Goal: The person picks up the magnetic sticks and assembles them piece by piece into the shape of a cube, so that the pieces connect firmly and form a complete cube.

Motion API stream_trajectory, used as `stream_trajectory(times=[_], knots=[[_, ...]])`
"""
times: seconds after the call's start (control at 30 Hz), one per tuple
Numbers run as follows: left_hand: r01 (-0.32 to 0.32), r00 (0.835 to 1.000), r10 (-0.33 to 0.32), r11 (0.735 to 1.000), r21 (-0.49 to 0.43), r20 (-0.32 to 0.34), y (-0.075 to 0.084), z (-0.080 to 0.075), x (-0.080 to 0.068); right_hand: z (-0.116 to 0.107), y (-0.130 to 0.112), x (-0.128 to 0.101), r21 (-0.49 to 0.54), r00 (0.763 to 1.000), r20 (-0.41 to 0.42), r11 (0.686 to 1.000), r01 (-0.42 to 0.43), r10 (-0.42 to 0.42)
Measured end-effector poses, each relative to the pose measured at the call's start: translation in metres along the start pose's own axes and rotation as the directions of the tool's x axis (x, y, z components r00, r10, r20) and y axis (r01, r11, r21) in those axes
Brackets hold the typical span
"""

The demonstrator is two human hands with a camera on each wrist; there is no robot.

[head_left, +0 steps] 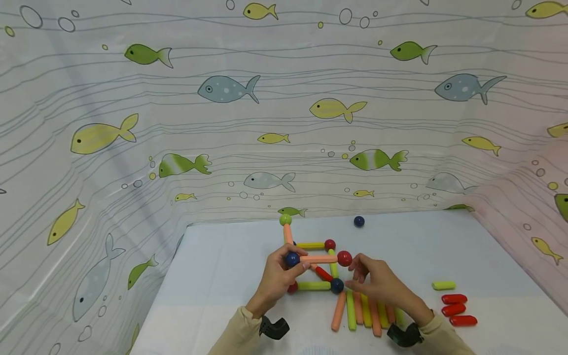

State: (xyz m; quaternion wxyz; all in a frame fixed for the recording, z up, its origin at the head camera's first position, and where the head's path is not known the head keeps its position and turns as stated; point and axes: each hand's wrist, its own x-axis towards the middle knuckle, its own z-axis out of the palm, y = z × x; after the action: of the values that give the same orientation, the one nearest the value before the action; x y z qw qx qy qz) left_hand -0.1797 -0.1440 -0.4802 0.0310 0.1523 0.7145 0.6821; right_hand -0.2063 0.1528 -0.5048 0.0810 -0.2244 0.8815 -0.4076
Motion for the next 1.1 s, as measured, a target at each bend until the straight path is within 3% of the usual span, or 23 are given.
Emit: stream_trajectory(times=[0.1, 0.2, 0.43, 0.53, 0.77, 0.97, 1.1], knots=[[-0.006, 1.0, 0.006, 1.0, 0.002, -0.002, -0.001, 0.0, 0.001, 0.006, 0.003, -0.003, -0.114, 0.998, 0.066, 0.993, 0.024, -0.017], [-0.017, 1.0, 0.017, 1.0, -0.001, 0.0, -0.001, 0.0, 0.001, 0.012, 0.0, -0.006, -0.198, 0.989, 0.123, 0.974, 0.108, -0.085], [-0.021, 1.0, 0.021, 0.999, -0.028, 0.002, -0.002, 0.001, 0.002, 0.023, -0.01, -0.013, -0.322, 0.939, 0.212, 0.888, 0.329, -0.271], [-0.011, 1.0, 0.011, 0.999, -0.035, -0.003, -0.002, 0.001, 0.001, 0.024, -0.012, -0.015, -0.317, 0.934, 0.219, 0.884, 0.342, -0.283], [0.0, 1.0, -0.001, 1.0, -0.026, -0.016, -0.003, 0.002, 0.0, 0.034, -0.018, -0.018, -0.288, 0.934, 0.279, 0.909, 0.303, -0.223], [-0.002, 1.0, 0.002, 1.0, -0.025, -0.023, -0.004, 0.001, 0.001, 0.045, -0.023, -0.017, -0.333, 0.928, 0.286, 0.883, 0.332, -0.241], [-0.012, 1.0, 0.011, 0.999, -0.031, -0.019, -0.002, 0.001, 0.001, 0.045, -0.024, -0.016, -0.339, 0.936, 0.269, 0.887, 0.312, -0.227]])
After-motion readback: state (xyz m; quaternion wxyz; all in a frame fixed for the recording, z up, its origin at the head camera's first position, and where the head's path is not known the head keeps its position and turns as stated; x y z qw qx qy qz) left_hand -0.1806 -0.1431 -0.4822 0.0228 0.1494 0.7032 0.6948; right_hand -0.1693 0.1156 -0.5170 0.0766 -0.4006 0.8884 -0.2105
